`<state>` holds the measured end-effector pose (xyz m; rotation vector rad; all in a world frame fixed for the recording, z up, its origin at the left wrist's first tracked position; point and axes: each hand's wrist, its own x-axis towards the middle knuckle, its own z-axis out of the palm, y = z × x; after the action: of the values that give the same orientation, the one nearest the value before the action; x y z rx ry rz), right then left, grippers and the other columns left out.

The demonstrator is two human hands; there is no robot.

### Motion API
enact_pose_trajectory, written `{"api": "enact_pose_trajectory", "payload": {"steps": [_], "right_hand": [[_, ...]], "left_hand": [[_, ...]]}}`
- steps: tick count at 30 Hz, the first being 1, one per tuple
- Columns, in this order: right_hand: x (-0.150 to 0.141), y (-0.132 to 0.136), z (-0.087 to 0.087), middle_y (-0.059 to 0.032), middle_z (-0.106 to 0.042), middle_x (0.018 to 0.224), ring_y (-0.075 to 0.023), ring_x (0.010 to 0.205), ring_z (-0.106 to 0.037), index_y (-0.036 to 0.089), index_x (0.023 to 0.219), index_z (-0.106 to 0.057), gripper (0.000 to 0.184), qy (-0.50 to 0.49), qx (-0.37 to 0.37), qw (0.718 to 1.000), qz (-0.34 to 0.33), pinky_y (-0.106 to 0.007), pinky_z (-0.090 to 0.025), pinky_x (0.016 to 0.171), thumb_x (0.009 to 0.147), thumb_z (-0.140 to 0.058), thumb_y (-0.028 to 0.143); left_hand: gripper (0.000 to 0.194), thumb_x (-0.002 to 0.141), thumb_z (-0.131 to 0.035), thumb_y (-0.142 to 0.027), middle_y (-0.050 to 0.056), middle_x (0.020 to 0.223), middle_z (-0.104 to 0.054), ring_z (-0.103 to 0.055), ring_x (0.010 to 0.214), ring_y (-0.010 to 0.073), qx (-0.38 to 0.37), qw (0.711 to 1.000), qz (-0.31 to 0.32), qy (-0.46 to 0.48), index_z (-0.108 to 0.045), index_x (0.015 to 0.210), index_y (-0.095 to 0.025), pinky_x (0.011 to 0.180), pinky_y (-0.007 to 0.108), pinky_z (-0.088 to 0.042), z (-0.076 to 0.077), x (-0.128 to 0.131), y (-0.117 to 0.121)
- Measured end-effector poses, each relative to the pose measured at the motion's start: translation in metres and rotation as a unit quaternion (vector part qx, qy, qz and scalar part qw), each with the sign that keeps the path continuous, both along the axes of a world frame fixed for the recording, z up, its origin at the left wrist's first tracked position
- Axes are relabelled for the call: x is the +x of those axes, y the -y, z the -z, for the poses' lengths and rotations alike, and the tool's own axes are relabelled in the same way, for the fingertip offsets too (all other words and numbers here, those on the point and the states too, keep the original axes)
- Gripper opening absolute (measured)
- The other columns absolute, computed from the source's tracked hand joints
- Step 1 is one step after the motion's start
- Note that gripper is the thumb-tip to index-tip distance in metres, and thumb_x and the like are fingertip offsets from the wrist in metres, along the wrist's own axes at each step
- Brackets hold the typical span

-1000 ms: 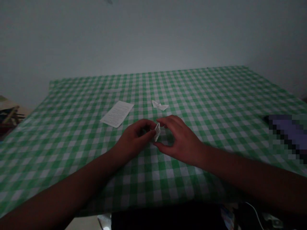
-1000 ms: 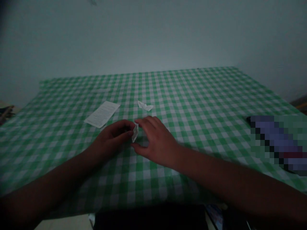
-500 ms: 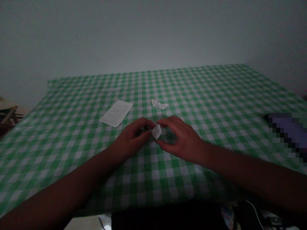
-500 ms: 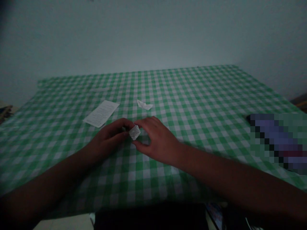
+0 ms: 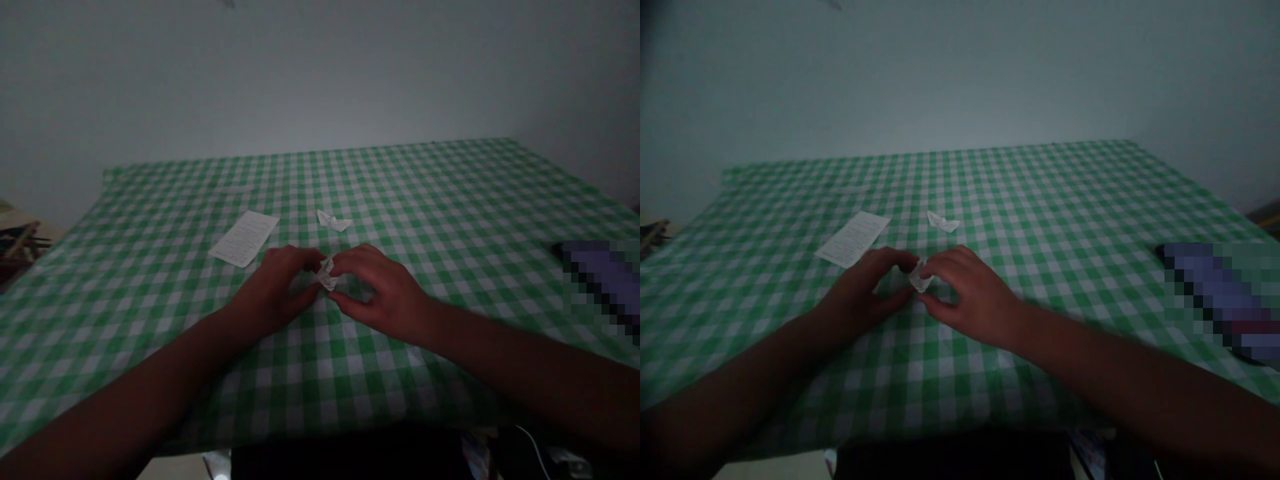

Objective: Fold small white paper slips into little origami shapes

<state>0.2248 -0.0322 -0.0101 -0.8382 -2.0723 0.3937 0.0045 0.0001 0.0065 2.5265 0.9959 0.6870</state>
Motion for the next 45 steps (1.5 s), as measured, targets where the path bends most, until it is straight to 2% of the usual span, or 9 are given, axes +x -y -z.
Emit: {"api": "enact_pose_trajectory", "payload": {"steps": [4, 8, 13, 20, 25, 30, 35, 39, 45], "right_hand": [[0.002, -0.004, 0.000, -0.0087, -0.068, 0.108, -0.0224, 0.104, -0.062, 0.020, 0.108, -0.064, 0.018, 0.027, 0.060, 0.998, -0.017, -0.042, -0.052, 0.091, 0.090, -0.066, 0.026], [0.007, -0.006, -0.004, -0.0094, -0.068, 0.105, -0.0226, 0.100, -0.062, 0.019, 0.109, -0.064, 0.019, 0.068, 0.100, 0.992, -0.033, -0.043, -0.053, 0.089, 0.094, -0.063, 0.030], [0.012, -0.005, -0.008, -0.0084, -0.068, 0.111, -0.0222, 0.101, -0.059, 0.021, 0.111, -0.065, 0.017, 0.132, 0.097, 0.986, -0.040, -0.044, -0.051, 0.088, 0.097, -0.056, 0.025], [0.010, -0.002, -0.012, -0.0066, -0.071, 0.101, -0.0225, 0.092, -0.058, 0.021, 0.100, -0.069, 0.018, 0.220, 0.129, 0.967, 0.004, -0.042, -0.045, 0.078, 0.099, -0.052, 0.026], [0.013, -0.005, -0.013, -0.0053, -0.071, 0.098, -0.0230, 0.091, -0.057, 0.024, 0.105, -0.068, 0.017, 0.254, 0.127, 0.959, 0.011, -0.041, -0.041, 0.078, 0.099, -0.053, 0.025], [0.014, -0.007, -0.013, -0.0075, -0.071, 0.103, -0.0235, 0.095, -0.059, 0.019, 0.101, -0.066, 0.016, 0.213, 0.099, 0.972, -0.021, -0.043, -0.046, 0.083, 0.098, -0.052, 0.024], [0.010, -0.007, -0.008, -0.0078, -0.068, 0.107, -0.0216, 0.098, -0.061, 0.020, 0.104, -0.063, 0.012, 0.109, 0.050, 0.991, -0.056, -0.042, -0.051, 0.087, 0.096, -0.058, 0.027], [0.004, -0.005, -0.004, -0.0051, -0.070, 0.103, -0.0194, 0.099, -0.064, 0.023, 0.099, -0.063, 0.007, 0.016, 0.014, 0.998, -0.053, -0.038, -0.054, 0.086, 0.093, -0.063, 0.026], [0.000, 0.000, -0.003, -0.0022, -0.071, 0.092, -0.0168, 0.086, -0.067, 0.022, 0.095, -0.064, 0.011, -0.043, -0.098, 0.994, 0.001, -0.033, -0.055, 0.078, 0.087, -0.071, 0.027]], "left_hand": [[0.024, 0.092, -0.058, -0.019, 0.004, 0.104, -0.069, -0.062, 0.097, 0.0211, 0.093, 0.994, 0.038, -0.041, -0.057, 0.115, -0.023, 0.090, 0.040, -0.039, -0.004, -0.003, 0.000], [0.017, 0.094, -0.056, -0.018, 0.004, 0.103, -0.072, -0.063, 0.094, 0.0205, 0.131, 0.987, 0.066, -0.067, -0.064, 0.108, -0.024, 0.086, 0.038, -0.037, -0.008, -0.005, 0.000], [0.014, 0.096, -0.055, -0.020, 0.003, 0.102, -0.072, -0.062, 0.090, 0.0189, 0.148, 0.982, 0.073, -0.091, -0.068, 0.097, -0.024, 0.084, 0.038, -0.033, -0.011, -0.006, 0.002], [0.015, 0.096, -0.055, -0.021, 0.002, 0.106, -0.072, -0.061, 0.093, 0.0200, 0.170, 0.975, 0.084, -0.115, -0.068, 0.098, -0.026, 0.086, 0.041, -0.030, -0.012, -0.007, 0.003], [0.015, 0.095, -0.055, -0.021, 0.002, 0.105, -0.072, -0.060, 0.093, 0.0199, 0.166, 0.974, 0.083, -0.126, -0.068, 0.098, -0.027, 0.087, 0.042, -0.029, -0.012, -0.007, 0.004], [0.012, 0.096, -0.055, -0.022, 0.005, 0.106, -0.070, -0.061, 0.094, 0.0202, 0.166, 0.977, 0.089, -0.104, -0.066, 0.098, -0.023, 0.084, 0.040, -0.035, -0.013, -0.006, 0.006], [0.009, 0.094, -0.057, -0.022, 0.006, 0.103, -0.071, -0.063, 0.096, 0.0200, 0.091, 0.992, 0.081, -0.033, -0.065, 0.099, -0.021, 0.085, 0.037, -0.042, -0.009, -0.002, 0.005], [0.009, 0.093, -0.059, -0.022, 0.005, 0.102, -0.072, -0.065, 0.099, 0.0199, 0.045, 0.996, 0.081, 0.004, -0.062, 0.101, -0.021, 0.088, 0.037, -0.045, -0.005, -0.001, 0.006], [0.016, 0.086, -0.067, -0.027, 0.001, 0.094, -0.070, -0.066, 0.087, 0.0177, -0.054, 0.998, -0.004, 0.038, -0.061, 0.100, -0.021, 0.078, 0.033, -0.050, -0.006, 0.002, 0.011]]}}
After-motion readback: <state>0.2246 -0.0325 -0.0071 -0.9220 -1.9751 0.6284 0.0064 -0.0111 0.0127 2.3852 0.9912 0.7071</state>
